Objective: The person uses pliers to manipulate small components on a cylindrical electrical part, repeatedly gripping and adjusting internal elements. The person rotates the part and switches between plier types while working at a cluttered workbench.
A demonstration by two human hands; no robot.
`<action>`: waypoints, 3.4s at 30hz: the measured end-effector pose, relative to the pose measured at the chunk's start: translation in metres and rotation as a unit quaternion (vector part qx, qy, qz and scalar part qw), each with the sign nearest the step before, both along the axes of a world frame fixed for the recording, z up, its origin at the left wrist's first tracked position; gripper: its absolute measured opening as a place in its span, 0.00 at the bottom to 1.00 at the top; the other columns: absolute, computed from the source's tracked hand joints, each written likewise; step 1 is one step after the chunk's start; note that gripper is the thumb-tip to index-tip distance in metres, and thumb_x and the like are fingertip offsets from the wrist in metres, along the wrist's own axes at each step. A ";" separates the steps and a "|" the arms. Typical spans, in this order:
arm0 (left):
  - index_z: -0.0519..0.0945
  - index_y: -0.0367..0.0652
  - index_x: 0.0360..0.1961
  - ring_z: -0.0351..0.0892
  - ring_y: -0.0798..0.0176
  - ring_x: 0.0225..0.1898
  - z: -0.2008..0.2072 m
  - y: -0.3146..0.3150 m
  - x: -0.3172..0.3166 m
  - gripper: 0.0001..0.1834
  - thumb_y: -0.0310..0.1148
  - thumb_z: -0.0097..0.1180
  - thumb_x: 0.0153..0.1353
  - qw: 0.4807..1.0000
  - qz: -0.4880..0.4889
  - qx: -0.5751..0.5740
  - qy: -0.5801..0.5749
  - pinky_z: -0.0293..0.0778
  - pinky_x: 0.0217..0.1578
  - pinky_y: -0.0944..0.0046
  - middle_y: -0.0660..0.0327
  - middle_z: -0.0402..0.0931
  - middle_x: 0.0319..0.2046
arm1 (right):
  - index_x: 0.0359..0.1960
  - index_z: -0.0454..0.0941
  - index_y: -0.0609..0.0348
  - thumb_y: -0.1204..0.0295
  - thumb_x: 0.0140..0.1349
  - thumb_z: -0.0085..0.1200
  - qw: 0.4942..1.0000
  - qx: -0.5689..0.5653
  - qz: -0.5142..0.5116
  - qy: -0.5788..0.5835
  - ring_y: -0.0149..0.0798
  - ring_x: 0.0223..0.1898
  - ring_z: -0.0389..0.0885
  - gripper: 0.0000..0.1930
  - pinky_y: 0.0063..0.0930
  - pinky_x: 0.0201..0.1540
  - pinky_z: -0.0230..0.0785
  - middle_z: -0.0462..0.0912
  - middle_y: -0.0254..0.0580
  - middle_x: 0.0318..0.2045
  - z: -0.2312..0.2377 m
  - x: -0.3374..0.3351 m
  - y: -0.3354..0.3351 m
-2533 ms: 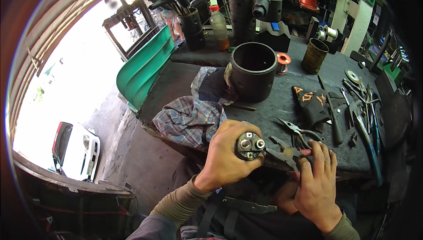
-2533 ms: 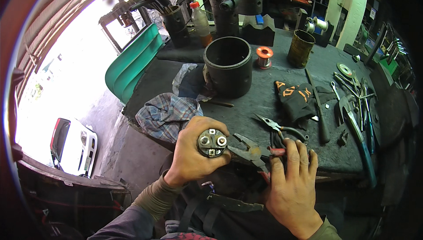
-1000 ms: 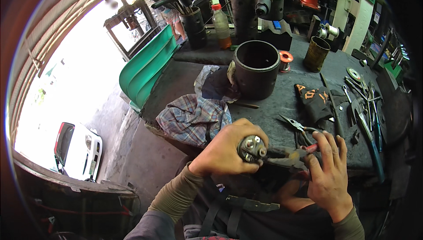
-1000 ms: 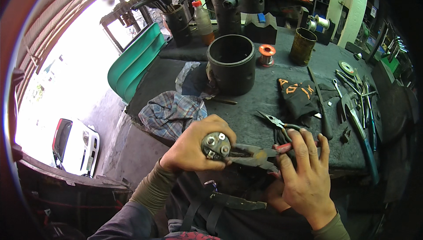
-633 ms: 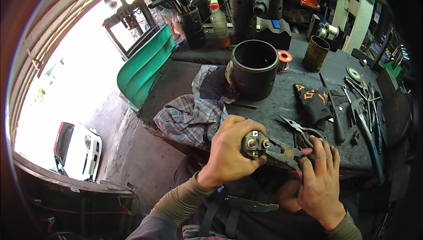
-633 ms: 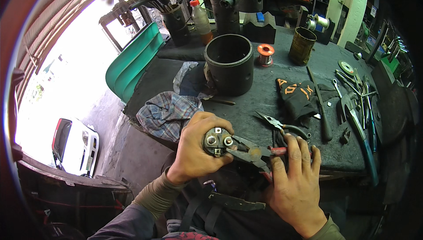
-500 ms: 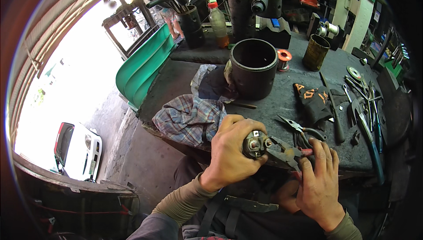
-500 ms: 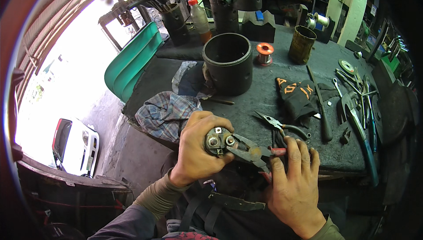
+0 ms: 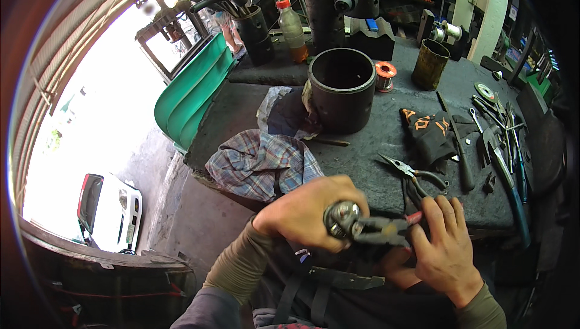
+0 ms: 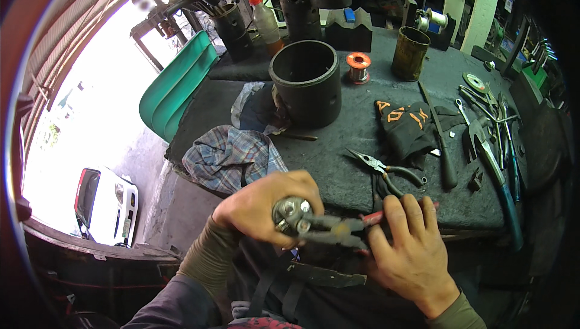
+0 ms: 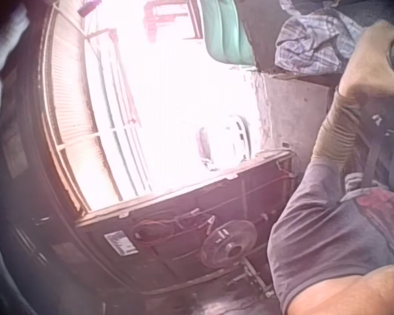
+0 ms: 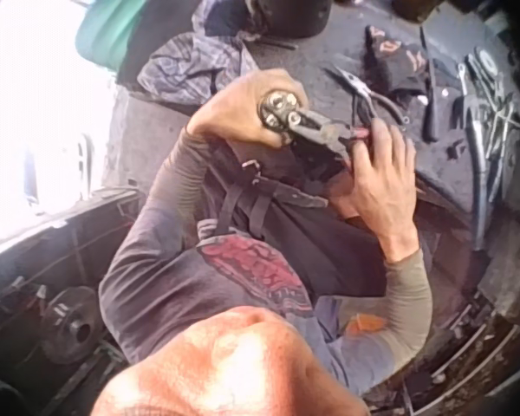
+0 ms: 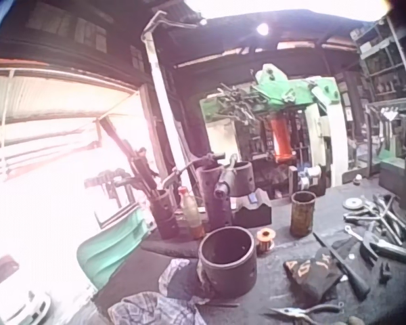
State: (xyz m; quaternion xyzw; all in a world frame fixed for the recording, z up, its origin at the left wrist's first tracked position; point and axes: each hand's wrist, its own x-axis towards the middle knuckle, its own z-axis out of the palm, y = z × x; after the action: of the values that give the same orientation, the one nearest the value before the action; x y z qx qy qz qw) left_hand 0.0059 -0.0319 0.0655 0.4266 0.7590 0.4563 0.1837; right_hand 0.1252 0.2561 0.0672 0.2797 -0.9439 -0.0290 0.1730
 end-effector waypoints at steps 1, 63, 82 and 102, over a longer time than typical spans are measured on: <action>0.90 0.42 0.44 0.85 0.54 0.46 -0.001 -0.004 -0.002 0.26 0.29 0.80 0.39 0.998 -0.053 -0.007 -0.027 0.81 0.48 0.58 0.57 0.84 0.42 | 0.41 0.86 0.53 0.56 0.53 0.67 1.000 0.007 0.024 0.019 0.61 0.63 0.78 0.18 0.70 0.67 0.71 0.79 0.55 0.60 0.002 -0.002 0.002; 0.90 0.49 0.41 0.81 0.51 0.53 0.001 -0.010 -0.001 0.18 0.37 0.76 0.47 0.810 0.225 0.089 0.534 0.75 0.52 0.50 0.66 0.88 0.42 | 0.63 0.76 0.67 0.65 0.59 0.70 0.362 -0.650 -0.004 -0.668 0.43 0.58 0.83 0.32 0.41 0.62 0.78 0.77 0.53 0.67 0.010 0.051 -0.036; 0.86 0.63 0.41 0.79 0.60 0.56 0.018 -0.011 0.008 0.13 0.38 0.72 0.53 0.751 0.148 0.061 0.641 0.77 0.53 0.48 0.76 0.86 0.45 | 0.54 0.77 0.63 0.58 0.60 0.74 0.335 -0.631 0.015 -0.700 0.40 0.54 0.81 0.28 0.37 0.60 0.75 0.78 0.49 0.60 0.029 0.050 -0.031; 0.85 0.61 0.40 0.79 0.63 0.55 0.021 -0.021 0.006 0.12 0.41 0.71 0.53 0.721 0.188 -0.023 0.667 0.70 0.53 0.48 0.75 0.82 0.46 | 0.67 0.77 0.64 0.79 0.57 0.57 0.493 -0.597 -0.063 -0.630 0.39 0.62 0.80 0.32 0.35 0.66 0.71 0.79 0.46 0.67 0.016 0.056 -0.024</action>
State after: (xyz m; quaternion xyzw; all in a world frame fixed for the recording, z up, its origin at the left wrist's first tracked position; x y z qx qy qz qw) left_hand 0.0120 -0.0527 0.0869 0.4649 0.7603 0.0611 -0.4496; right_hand 0.1808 0.2320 0.0827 -0.0071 -0.6091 0.7146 -0.3440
